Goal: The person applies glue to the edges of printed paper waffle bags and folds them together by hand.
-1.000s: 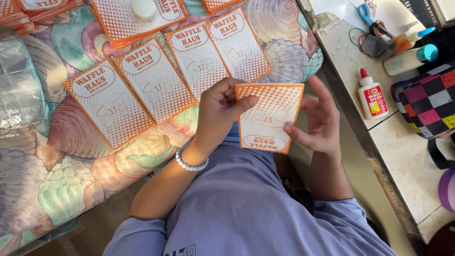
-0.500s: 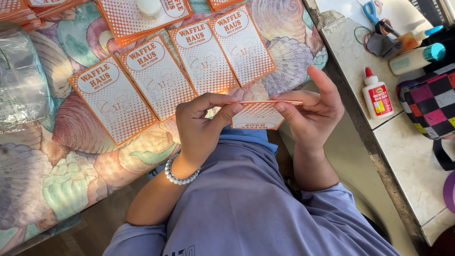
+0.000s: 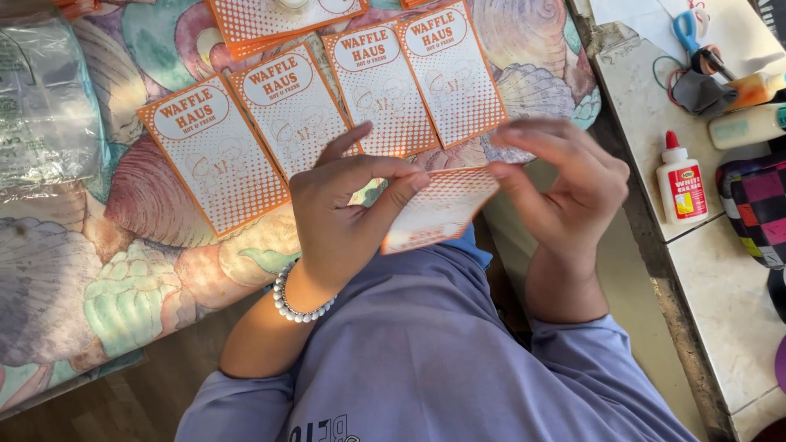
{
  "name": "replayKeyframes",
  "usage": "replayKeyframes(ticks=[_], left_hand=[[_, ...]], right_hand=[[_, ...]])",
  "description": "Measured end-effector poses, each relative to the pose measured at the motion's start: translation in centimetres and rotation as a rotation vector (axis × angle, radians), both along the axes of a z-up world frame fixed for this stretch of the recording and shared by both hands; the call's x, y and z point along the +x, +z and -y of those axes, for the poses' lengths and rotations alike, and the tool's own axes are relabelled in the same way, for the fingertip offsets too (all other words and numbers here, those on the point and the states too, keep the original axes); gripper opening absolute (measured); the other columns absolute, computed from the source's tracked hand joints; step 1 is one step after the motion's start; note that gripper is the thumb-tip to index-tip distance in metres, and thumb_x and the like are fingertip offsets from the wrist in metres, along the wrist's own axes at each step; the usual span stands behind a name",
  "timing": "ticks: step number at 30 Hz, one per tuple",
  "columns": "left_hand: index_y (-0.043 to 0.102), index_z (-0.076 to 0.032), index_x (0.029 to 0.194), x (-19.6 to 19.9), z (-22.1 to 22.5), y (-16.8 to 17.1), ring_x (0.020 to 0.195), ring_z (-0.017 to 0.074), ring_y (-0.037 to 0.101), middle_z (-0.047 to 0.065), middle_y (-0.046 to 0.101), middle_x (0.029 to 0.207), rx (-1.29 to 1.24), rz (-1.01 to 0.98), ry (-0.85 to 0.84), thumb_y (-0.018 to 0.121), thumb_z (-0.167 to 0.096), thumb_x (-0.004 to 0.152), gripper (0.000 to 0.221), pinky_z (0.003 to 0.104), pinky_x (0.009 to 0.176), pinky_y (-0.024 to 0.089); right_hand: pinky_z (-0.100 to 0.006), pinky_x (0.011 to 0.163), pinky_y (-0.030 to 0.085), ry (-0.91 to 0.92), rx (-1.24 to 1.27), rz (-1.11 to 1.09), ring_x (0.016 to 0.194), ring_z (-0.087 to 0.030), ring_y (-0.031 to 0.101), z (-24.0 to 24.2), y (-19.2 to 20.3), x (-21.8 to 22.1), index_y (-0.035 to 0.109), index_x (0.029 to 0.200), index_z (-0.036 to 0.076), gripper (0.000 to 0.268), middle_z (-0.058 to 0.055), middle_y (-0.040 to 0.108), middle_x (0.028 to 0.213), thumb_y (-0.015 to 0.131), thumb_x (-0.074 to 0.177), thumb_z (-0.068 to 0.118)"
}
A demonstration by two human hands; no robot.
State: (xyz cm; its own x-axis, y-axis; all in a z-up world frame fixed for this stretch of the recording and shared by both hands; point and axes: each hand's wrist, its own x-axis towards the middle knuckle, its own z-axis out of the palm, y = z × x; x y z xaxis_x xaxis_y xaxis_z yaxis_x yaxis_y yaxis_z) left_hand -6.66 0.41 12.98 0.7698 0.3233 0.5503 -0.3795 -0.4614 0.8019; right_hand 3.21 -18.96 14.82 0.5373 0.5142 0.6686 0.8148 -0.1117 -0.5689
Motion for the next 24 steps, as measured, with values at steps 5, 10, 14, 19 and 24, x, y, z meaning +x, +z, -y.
replayKeyframes(ticks=[5, 10, 14, 19, 24], left_hand=[[0.074, -0.007, 0.089, 0.7, -0.3, -0.2, 0.071, 0.0135, 0.072, 0.001, 0.076, 0.082, 0.022, -0.016, 0.038, 0.077, -0.013, 0.095, 0.010, 0.047, 0.112, 0.050], [0.076, -0.008, 0.093, 0.4, -0.7, -0.5, 0.074, 0.0117, 0.074, 0.001, 0.076, 0.079, -0.039, -0.065, 0.029, 0.075, -0.018, 0.096, 0.011, 0.047, 0.115, 0.051], [0.076, -0.008, 0.094, 0.0, -0.8, 0.0, 0.070, 0.0119, 0.072, 0.001, 0.077, 0.084, -0.023, -0.067, 0.020, 0.074, -0.019, 0.097, 0.011, 0.049, 0.118, 0.049], [0.075, -0.006, 0.089, -0.7, -1.0, 0.7, 0.069, 0.0119, 0.069, 0.000, 0.075, 0.080, -0.020, -0.013, 0.013, 0.074, -0.015, 0.097, 0.012, 0.052, 0.118, 0.048], [0.074, -0.002, 0.087, -1.6, -1.8, 1.1, 0.063, 0.0101, 0.061, 0.005, 0.073, 0.076, -0.066, -0.018, 0.065, 0.075, -0.011, 0.096, 0.012, 0.052, 0.120, 0.048]], right_hand=[[-0.046, 0.094, 0.056, 0.131, -0.224, 0.234, 0.100, -0.039, 0.070, -2.5, 2.1, 0.4, 0.073, 0.106, -0.008, 0.019, -0.020, 0.073, 0.107, 0.069, 0.102, 0.011], [-0.039, 0.076, 0.052, 0.156, -0.241, 0.222, 0.081, -0.029, 0.069, -3.6, 2.1, -0.4, 0.071, 0.102, -0.003, 0.006, -0.013, 0.074, 0.094, 0.069, 0.104, 0.002], [-0.039, 0.077, 0.052, 0.113, -0.319, 0.226, 0.083, -0.029, 0.068, -3.6, 2.6, -0.6, 0.070, 0.101, -0.001, 0.008, -0.012, 0.073, 0.095, 0.068, 0.106, 0.005], [-0.038, 0.077, 0.053, 0.142, -0.334, 0.296, 0.084, -0.027, 0.069, -3.1, 2.4, 0.0, 0.067, 0.100, 0.000, 0.008, -0.010, 0.073, 0.096, 0.069, 0.106, 0.006], [-0.041, 0.084, 0.053, 0.163, -0.383, 0.209, 0.092, -0.032, 0.067, -0.3, 2.1, 1.6, 0.066, 0.105, -0.006, 0.007, -0.016, 0.071, 0.103, 0.065, 0.108, 0.000]])
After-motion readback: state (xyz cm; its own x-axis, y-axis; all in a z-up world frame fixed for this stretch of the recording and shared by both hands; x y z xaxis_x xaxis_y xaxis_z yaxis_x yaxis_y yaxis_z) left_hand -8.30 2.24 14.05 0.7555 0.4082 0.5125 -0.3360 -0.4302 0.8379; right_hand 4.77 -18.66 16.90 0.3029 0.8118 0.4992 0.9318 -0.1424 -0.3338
